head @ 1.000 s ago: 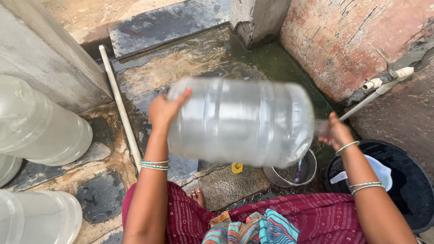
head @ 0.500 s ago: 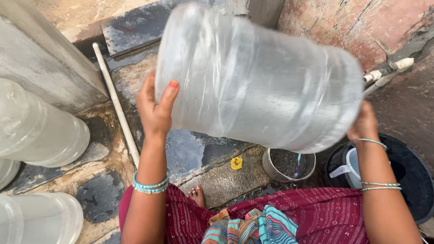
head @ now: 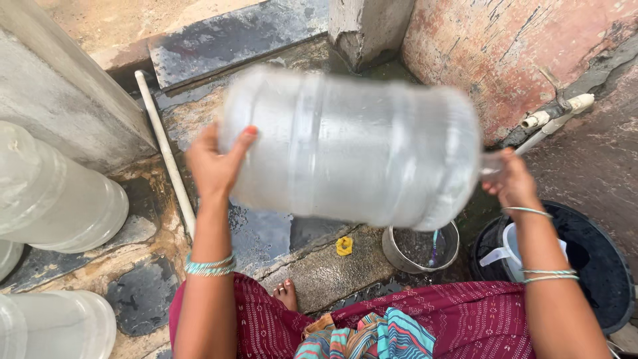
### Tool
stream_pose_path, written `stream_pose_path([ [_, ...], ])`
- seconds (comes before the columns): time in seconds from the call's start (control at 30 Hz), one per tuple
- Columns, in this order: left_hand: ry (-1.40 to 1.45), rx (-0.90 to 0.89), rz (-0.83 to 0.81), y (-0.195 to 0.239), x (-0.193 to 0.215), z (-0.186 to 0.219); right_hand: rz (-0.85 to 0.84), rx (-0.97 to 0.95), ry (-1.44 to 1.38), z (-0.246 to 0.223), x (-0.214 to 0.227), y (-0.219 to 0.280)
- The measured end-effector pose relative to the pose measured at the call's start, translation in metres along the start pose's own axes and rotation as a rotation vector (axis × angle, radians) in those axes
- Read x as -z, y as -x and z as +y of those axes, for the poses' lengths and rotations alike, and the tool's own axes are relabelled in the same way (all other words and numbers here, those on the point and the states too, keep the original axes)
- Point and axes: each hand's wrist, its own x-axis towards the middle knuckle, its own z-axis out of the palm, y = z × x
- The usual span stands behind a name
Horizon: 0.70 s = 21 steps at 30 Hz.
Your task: The person sits on the ground and repeatedly rinses a large transparent water jug by pouring water into it and shaking it. They use a small jug to add water and a toothbrush to scrub the inside of the jug's neck. The process is repeated multiple times.
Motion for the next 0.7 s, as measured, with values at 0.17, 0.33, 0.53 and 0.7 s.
stream_pose_path([
  [0.17, 0.560, -0.475, 0.110, 0.016, 0.062, 0.064, -0.221, 0.389, -0.577, -0.076, 0.002, 0.046],
  [0.33, 0.321, -0.604, 0.056, 0.032, 0.049, 0.096, 0.163, 0.322, -0.514, -0.028, -0.019, 0.014],
  [0.53, 0.060, -0.142, 0.055, 0.014, 0.003, 0.051, -0.066, -0.303, -0.172, 0.077, -0.006, -0.022],
  [0.7, -0.427, 0.352, -0.234, -0.005, -0.025, -0.030, -0.205, -0.754, 0.273, 0.108, -0.002, -0.019],
])
